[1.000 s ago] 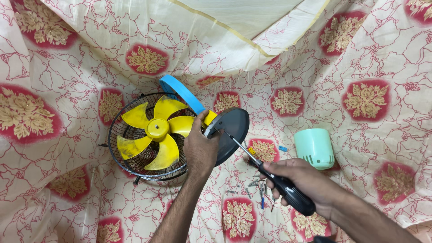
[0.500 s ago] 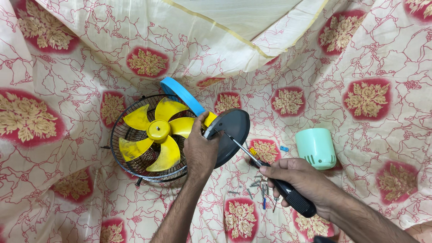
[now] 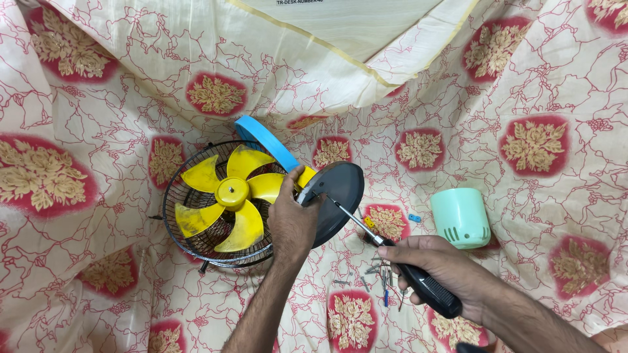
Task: The person uses a screwdriver to loosen and remove screws from the rear housing of a yellow electric fan. They hold the fan steady with one hand while manipulating the screwdriver with the other, working on the same fastener repeatedly throughout the clip.
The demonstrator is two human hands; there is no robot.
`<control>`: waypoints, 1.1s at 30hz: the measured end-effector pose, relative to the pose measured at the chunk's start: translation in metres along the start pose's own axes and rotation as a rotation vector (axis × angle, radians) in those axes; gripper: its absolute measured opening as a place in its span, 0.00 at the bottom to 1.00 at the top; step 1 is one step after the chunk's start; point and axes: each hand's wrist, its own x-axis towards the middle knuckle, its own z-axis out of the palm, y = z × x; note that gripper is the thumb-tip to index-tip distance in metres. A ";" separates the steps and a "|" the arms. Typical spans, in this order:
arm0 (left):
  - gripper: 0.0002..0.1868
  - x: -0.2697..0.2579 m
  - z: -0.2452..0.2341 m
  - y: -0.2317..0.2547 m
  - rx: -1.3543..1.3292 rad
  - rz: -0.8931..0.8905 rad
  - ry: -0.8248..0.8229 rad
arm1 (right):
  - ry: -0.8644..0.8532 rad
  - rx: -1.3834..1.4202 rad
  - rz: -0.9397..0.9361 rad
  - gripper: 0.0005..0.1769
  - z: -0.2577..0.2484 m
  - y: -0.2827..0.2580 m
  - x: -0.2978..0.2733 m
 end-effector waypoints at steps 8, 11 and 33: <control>0.35 0.000 -0.001 0.000 0.013 -0.018 -0.020 | -0.138 0.301 0.197 0.31 0.003 -0.005 -0.007; 0.35 0.000 -0.001 -0.001 0.019 -0.020 -0.029 | -0.074 0.173 0.125 0.30 0.006 -0.006 -0.011; 0.39 0.000 -0.003 0.003 0.028 0.000 -0.042 | 0.000 -0.021 -0.043 0.26 0.007 -0.009 -0.010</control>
